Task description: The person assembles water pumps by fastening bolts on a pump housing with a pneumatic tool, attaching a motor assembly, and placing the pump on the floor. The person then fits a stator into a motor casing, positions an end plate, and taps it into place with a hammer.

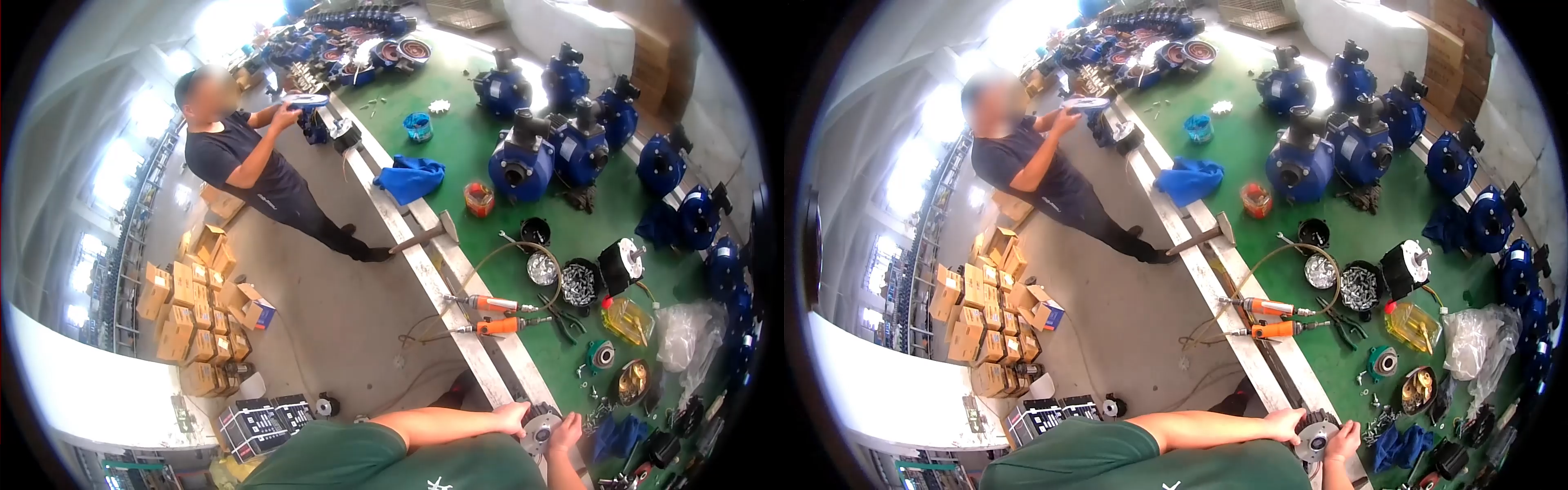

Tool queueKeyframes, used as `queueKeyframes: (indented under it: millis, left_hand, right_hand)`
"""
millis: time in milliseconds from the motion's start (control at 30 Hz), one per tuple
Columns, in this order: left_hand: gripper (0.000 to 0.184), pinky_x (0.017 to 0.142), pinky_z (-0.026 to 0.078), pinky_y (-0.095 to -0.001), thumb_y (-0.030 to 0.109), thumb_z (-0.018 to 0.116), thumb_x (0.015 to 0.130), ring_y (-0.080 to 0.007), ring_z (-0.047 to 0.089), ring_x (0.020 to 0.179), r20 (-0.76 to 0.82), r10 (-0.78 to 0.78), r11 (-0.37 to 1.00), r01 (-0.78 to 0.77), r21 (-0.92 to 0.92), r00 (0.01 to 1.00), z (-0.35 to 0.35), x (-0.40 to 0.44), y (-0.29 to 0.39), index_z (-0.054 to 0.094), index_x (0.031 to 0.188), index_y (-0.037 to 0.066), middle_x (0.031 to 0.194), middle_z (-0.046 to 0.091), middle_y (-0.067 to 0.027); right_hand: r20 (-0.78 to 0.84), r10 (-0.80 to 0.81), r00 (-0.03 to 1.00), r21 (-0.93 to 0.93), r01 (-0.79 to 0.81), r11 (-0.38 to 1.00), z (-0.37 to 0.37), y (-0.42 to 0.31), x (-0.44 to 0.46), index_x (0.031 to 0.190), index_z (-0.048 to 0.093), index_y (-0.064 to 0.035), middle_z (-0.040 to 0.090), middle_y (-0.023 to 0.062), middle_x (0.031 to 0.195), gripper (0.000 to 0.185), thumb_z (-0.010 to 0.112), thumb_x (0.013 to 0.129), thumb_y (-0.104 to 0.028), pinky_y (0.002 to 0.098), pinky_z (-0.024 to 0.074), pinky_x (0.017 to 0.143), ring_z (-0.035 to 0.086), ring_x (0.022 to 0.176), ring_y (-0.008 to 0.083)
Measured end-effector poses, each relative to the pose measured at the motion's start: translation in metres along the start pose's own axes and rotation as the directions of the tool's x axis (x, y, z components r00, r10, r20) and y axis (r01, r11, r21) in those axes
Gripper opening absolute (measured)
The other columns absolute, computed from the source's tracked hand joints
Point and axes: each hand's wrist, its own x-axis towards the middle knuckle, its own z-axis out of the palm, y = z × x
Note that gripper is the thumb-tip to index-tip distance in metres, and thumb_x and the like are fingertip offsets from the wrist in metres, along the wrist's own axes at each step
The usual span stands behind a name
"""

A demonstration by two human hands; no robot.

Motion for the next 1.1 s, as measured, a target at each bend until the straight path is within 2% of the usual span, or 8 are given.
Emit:
queueKeyframes:
  millis: [200, 267, 400, 467, 533, 700, 800, 1100]
  left_hand:
    - [0.067, 0.097, 0.051, -0.0464, 0.024, 0.074, 0.078, -0.0396, 0.062, 0.115, 0.010, -0.063, 0.994, 0.062, 0.092, 0.998, 0.005, 0.004, 0.013, 0.048, 0.135, 0.002, 0.122, 0.063, -0.0233]
    - [0.065, 0.099, 0.048, -0.0519, 0.033, 0.061, 0.085, -0.0470, 0.055, 0.122, -0.153, -0.114, 0.992, 0.120, 0.027, 0.982, 0.011, 0.001, 0.021, 0.043, 0.138, 0.000, 0.140, 0.042, -0.0281]
    - [0.054, 0.098, 0.049, -0.0517, 0.037, 0.058, 0.092, -0.0419, 0.055, 0.119, -0.330, 0.002, 0.990, 0.044, 0.132, 0.944, 0.035, 0.008, 0.031, 0.047, 0.132, 0.002, 0.131, 0.048, -0.0241]
    - [0.048, 0.093, 0.050, -0.0530, 0.041, 0.055, 0.096, -0.0410, 0.054, 0.115, -0.511, 0.154, 0.975, -0.045, 0.219, 0.845, 0.063, 0.031, 0.023, 0.050, 0.124, 0.002, 0.122, 0.052, -0.0231]
    - [0.048, 0.091, 0.051, -0.0515, 0.043, 0.055, 0.097, -0.0396, 0.055, 0.113, -0.556, 0.159, 0.966, -0.011, 0.259, 0.816, 0.064, 0.034, 0.040, 0.052, 0.122, 0.003, 0.115, 0.056, -0.0210]
    - [0.034, 0.087, 0.052, -0.0485, 0.039, 0.053, 0.100, -0.0365, 0.058, 0.108, -0.530, 0.213, 0.962, -0.080, 0.263, 0.821, 0.061, 0.040, 0.043, 0.064, 0.103, 0.007, 0.110, 0.057, -0.0160]
    - [0.036, 0.088, 0.053, -0.0503, 0.039, 0.051, 0.101, -0.0370, 0.059, 0.110, -0.448, 0.297, 0.946, -0.196, 0.258, 0.844, 0.060, 0.044, 0.031, 0.063, 0.106, 0.005, 0.114, 0.056, -0.0177]
    - [0.024, 0.084, 0.053, -0.0431, 0.029, 0.054, 0.098, -0.0308, 0.058, 0.104, -0.439, 0.405, 0.899, -0.263, 0.349, 0.802, 0.058, 0.048, 0.023, 0.066, 0.099, 0.008, 0.105, 0.056, -0.0103]
  right_hand:
    - [-0.003, 0.006, 1.000, -0.015, -0.006, 1.000, 0.001, 0.000, 0.004, 0.087, 0.057, 0.0016, 0.062, 0.0247, 0.078, 0.032, 0.048, 0.101, -0.026, 0.0516, 0.0447, 0.064, 0.059, 0.070, 0.0457]
    - [0.015, 0.029, 0.999, -0.030, -0.028, 0.999, -0.002, -0.007, 0.003, 0.088, 0.057, 0.0014, 0.063, 0.0247, 0.079, 0.033, 0.047, 0.102, -0.026, 0.0523, 0.0448, 0.064, 0.059, 0.071, 0.0462]
    - [0.006, 0.009, 1.000, -0.047, -0.009, 0.999, 0.003, 0.004, 0.005, 0.088, 0.059, 0.0006, 0.063, 0.0245, 0.079, 0.033, 0.047, 0.102, -0.027, 0.0526, 0.0453, 0.065, 0.060, 0.072, 0.0461]
    - [-0.005, 0.014, 1.000, -0.039, -0.014, 0.999, 0.006, 0.008, 0.005, 0.092, 0.061, 0.0003, 0.064, 0.0249, 0.082, 0.032, 0.047, 0.102, -0.027, 0.0525, 0.0457, 0.066, 0.060, 0.073, 0.0468]
    - [-0.027, -0.008, 1.000, -0.003, 0.008, 1.000, 0.004, 0.000, 0.004, 0.092, 0.061, 0.0002, 0.064, 0.0249, 0.082, 0.032, 0.048, 0.102, -0.027, 0.0521, 0.0459, 0.066, 0.060, 0.073, 0.0463]
    - [-0.004, 0.028, 1.000, 0.019, -0.028, 0.999, -0.005, -0.016, 0.002, 0.091, 0.062, -0.0007, 0.068, 0.0205, 0.081, 0.032, 0.048, 0.102, -0.027, 0.0488, 0.0492, 0.067, 0.065, 0.074, 0.0409]
    - [0.050, 0.073, 0.996, 0.031, -0.075, 0.997, -0.003, -0.013, 0.004, 0.090, 0.062, -0.0006, 0.068, 0.0201, 0.081, 0.033, 0.048, 0.101, -0.028, 0.0488, 0.0497, 0.068, 0.065, 0.075, 0.0409]
    - [0.090, 0.034, 0.995, 0.099, -0.043, 0.994, 0.001, -0.003, 0.002, 0.089, 0.060, 0.0019, 0.065, 0.0232, 0.081, 0.031, 0.048, 0.101, -0.024, 0.0489, 0.0478, 0.067, 0.061, 0.074, 0.0438]
